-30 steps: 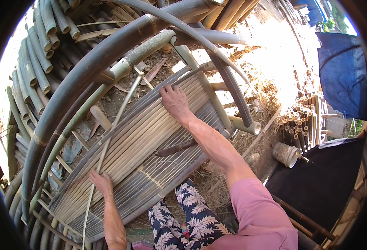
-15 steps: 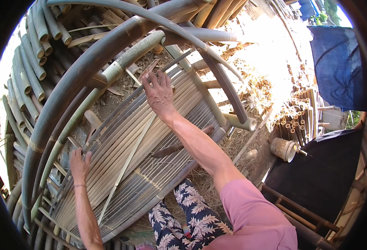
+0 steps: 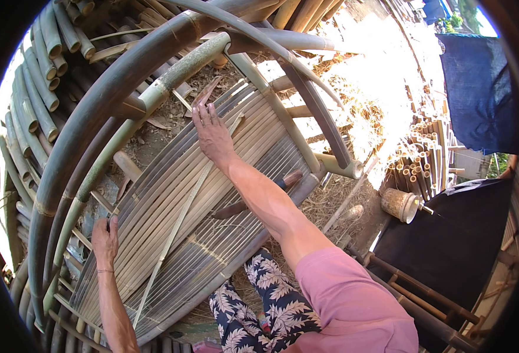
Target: The person weaves thin bamboo strips into a mat on a bamboo loom. They use a knife to split and trim the bamboo strips, then interlace them through the loom's warp threads. The person repeatedly uses the knife to push the woven strips into place.
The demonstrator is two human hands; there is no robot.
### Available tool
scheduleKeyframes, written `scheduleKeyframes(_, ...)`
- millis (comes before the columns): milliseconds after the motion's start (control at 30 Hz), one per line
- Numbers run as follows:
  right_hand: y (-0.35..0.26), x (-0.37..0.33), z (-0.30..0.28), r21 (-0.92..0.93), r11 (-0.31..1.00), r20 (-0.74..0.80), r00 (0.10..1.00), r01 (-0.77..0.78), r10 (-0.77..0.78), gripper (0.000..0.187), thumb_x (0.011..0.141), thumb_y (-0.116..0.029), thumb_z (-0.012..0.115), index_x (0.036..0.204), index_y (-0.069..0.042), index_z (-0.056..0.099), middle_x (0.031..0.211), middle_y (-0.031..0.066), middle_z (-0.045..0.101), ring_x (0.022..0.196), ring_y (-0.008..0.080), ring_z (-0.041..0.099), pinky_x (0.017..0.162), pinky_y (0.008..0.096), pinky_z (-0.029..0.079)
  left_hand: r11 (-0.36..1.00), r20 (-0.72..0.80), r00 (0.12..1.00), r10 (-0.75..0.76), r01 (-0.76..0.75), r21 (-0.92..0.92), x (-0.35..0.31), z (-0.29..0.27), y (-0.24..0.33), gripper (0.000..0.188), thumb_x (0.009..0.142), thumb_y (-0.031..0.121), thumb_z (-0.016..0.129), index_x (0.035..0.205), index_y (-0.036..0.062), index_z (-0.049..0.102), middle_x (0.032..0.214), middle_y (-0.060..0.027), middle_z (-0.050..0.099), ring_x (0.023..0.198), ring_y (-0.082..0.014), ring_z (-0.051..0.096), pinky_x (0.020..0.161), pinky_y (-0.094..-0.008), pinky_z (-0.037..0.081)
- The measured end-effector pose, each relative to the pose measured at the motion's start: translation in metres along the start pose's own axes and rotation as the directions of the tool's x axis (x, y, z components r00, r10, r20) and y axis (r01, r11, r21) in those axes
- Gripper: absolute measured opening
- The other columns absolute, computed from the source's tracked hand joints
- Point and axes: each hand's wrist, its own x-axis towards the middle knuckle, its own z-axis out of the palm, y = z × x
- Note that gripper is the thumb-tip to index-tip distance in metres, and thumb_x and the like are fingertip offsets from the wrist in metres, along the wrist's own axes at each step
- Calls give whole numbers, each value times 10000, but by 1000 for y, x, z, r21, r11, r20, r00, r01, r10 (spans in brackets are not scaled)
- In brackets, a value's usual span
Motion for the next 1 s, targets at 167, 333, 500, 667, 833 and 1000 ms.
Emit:
scheduleKeyframes(167,-3,-5,1,-3,998,48,997,-57,57,677,850,-66,487,1484,-22,253,1539,185,262,1419,389,255,1089,462,343,999,81,997,-21,18,31,4,4,2,485,952,450,518,782,-5,507,814,-201,530,776,-398,519,689,-462,413)
scheduleKeyframes(333,-1,-4,-6,-85,996,199,979,-30,46,689,866,-97,490,1491,-2,216,1548,205,230,1426,376,247,1102,464,321,992,258,958,-126,119,44,11,13,1,505,926,504,530,1008,9,588,1002,-219,580,950,-398,549,797,-477,427)
scheduleKeyframes(500,19,-7,-12,99,991,107,991,-90,79,783,795,-74,527,1504,-44,199,1555,209,197,1426,381,236,1131,469,276,977,-216,976,-3,49,206,22,36,9,719,933,499,505,1457,51,299,1474,-222,321,1378,-375,274,1108,-520,220)
scheduleKeyframes(667,23,-94,-39,309,932,10,981,-188,194,763,697,-11,571,1427,-17,348,1415,231,382,1279,411,393,1097,432,338,980,-145,980,-133,152,125,25,109,0,749,922,508,503,1463,32,299,1487,-229,306,1409,-363,249,1157,-523,156)
scheduleKeyframes(833,80,-236,-31,-137,958,405,868,-252,286,614,654,-56,607,1256,-18,489,1231,188,499,1182,375,465,1012,442,400,992,-31,992,-119,120,27,26,103,-1,593,913,508,511,1238,12,522,1188,-183,545,1175,-349,463,1100,-527,228)
scheduleKeyframes(1000,98,-234,-30,-123,992,366,931,39,9,499,655,-77,624,1141,-36,516,1080,151,525,1069,344,500,977,445,409,996,-91,993,-77,82,43,31,107,-9,510,933,491,488,1143,32,567,1098,-143,577,1099,-321,499,1067,-513,256)
